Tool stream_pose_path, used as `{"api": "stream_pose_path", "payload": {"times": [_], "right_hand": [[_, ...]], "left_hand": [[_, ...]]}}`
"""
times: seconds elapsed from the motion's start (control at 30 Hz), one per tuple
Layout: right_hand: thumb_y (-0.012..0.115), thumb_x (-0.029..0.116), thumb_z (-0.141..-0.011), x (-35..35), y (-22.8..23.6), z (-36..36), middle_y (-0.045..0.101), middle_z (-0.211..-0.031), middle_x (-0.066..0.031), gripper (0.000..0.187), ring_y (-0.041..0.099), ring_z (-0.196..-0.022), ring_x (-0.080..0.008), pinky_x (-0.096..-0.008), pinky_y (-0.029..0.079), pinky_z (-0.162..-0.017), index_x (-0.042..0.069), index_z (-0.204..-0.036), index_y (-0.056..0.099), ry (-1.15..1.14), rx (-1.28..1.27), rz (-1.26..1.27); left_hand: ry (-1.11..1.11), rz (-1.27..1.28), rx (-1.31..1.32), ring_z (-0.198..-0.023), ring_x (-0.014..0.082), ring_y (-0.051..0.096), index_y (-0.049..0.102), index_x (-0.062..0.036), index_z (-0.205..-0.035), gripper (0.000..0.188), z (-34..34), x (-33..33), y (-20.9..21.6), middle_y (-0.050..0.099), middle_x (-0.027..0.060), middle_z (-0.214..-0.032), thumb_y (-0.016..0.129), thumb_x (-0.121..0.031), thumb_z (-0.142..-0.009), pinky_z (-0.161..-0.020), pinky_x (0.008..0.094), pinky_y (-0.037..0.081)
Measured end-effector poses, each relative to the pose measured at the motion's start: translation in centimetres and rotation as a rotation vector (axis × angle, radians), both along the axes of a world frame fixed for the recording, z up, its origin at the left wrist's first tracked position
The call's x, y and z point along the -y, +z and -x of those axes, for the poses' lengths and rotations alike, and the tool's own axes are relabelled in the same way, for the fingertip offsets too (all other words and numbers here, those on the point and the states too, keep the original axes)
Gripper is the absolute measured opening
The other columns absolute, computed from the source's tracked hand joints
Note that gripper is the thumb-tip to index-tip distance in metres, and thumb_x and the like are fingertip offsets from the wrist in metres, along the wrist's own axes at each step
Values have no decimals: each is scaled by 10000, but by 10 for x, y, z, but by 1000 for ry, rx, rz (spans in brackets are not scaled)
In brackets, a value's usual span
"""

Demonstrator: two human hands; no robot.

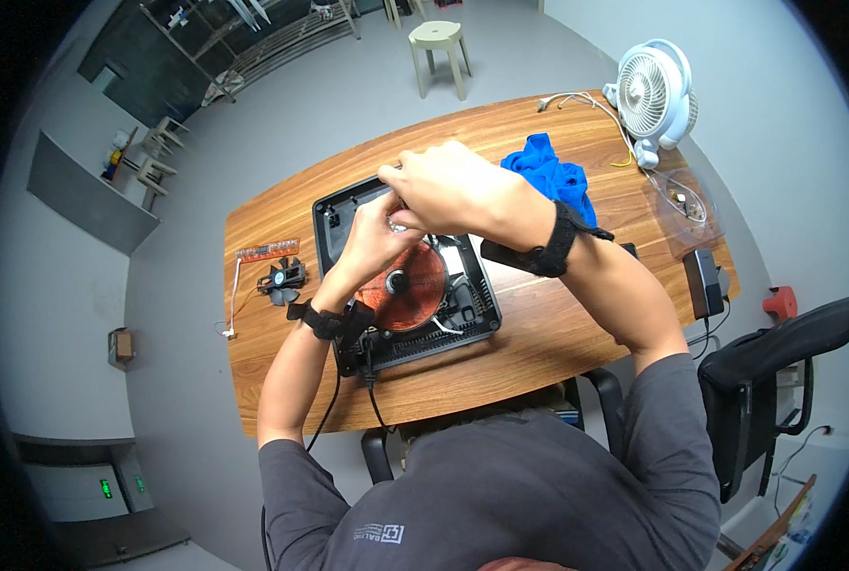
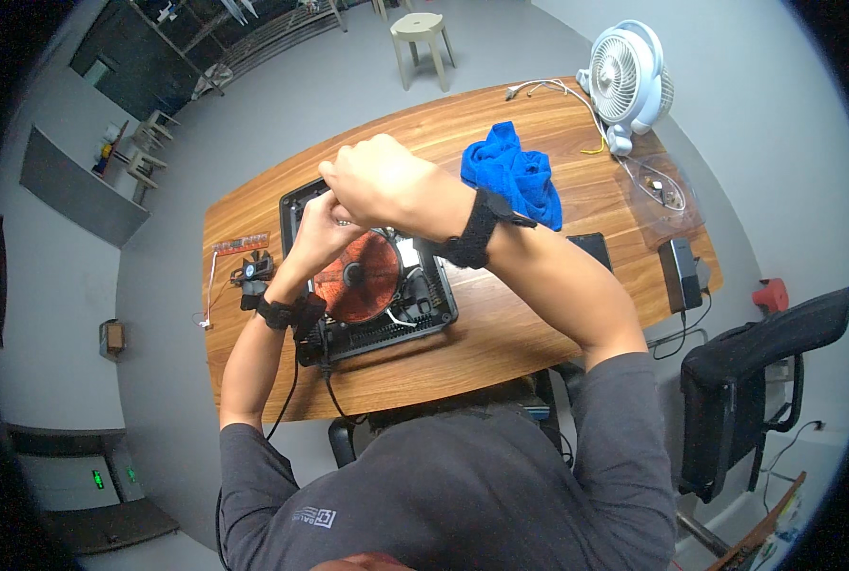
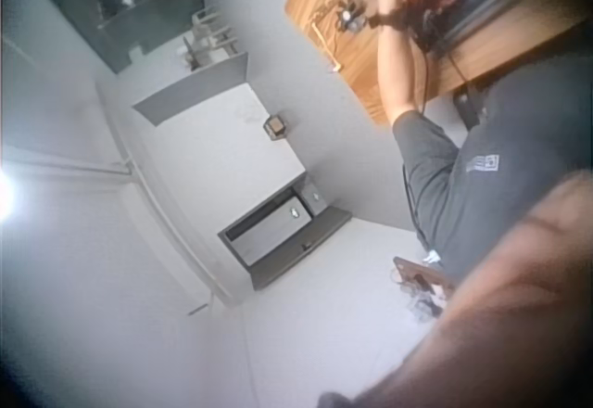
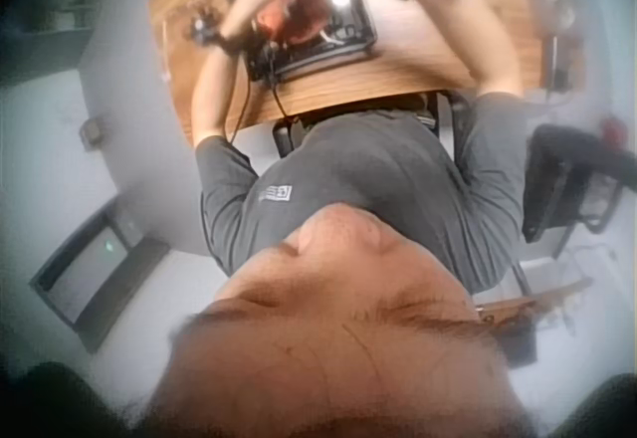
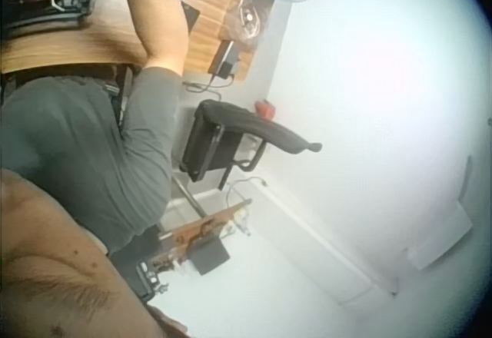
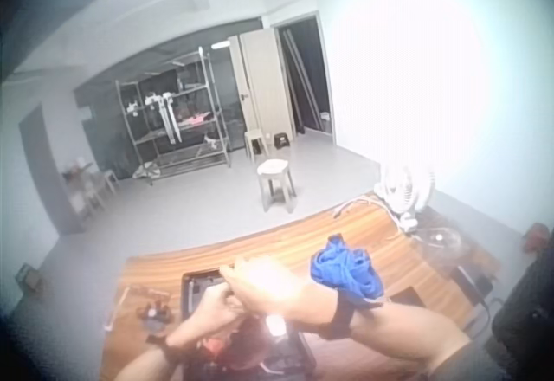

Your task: The person assembles an electronic device on a wooden table, using a screwdriver to tighten screws and a blue cloth to wipe components. They handle a fan, a circuit board, and a copper-colored disc, then place a red LED strip into the device.

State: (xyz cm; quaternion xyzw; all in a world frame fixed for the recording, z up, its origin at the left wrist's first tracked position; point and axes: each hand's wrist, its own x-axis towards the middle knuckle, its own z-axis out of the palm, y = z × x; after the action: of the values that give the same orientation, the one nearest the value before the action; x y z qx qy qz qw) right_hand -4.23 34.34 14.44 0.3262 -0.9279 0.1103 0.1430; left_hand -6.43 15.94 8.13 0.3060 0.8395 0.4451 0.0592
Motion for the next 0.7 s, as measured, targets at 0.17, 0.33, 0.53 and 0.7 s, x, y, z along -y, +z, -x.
{"api": "stream_pose_path", "payload": {"times": [0.17, 0.33, 0.53, 0.7], "right_hand": [[756, 214, -832, -2, 5, 3, 698, -826, -234, 318, 718, -831, -383, -455, 584, -716, -38, -1000, 661, 85, 136, -36], [751, 243, -848, -1, 11, 5, 706, -818, -234, 316, 719, -806, -389, -465, 587, -723, -31, -981, 666, -13, 240, -123], [739, 226, -855, -4, 9, 2, 714, -820, -225, 282, 721, -805, -390, -466, 586, -719, -22, -968, 666, -31, 180, -29], [739, 181, -825, -9, 2, 6, 716, -823, -220, 250, 715, -793, -396, -466, 584, -703, -25, -950, 672, 115, 94, 8]], "left_hand": [[-5, -62, -20, -919, 195, 709, 666, 31, -1073, 317, 1, 2, -10, 753, 155, -1012, 793, -123, -826, -823, 335, 540], [-11, -4, -3, -892, 169, 683, 661, 29, -1086, 313, -4, -2, -1, 747, 136, -981, 782, -122, -840, -840, 324, 532], [-32, -45, 12, -968, 155, 676, 666, 35, -1129, 358, 1, 0, -5, 739, 120, -1047, 799, -163, -862, -897, 330, 530], [-24, -31, 8, -1026, 158, 672, 667, 36, -1162, 385, 3, 2, -12, 737, 125, -1093, 803, -179, -873, -927, 338, 528]]}}
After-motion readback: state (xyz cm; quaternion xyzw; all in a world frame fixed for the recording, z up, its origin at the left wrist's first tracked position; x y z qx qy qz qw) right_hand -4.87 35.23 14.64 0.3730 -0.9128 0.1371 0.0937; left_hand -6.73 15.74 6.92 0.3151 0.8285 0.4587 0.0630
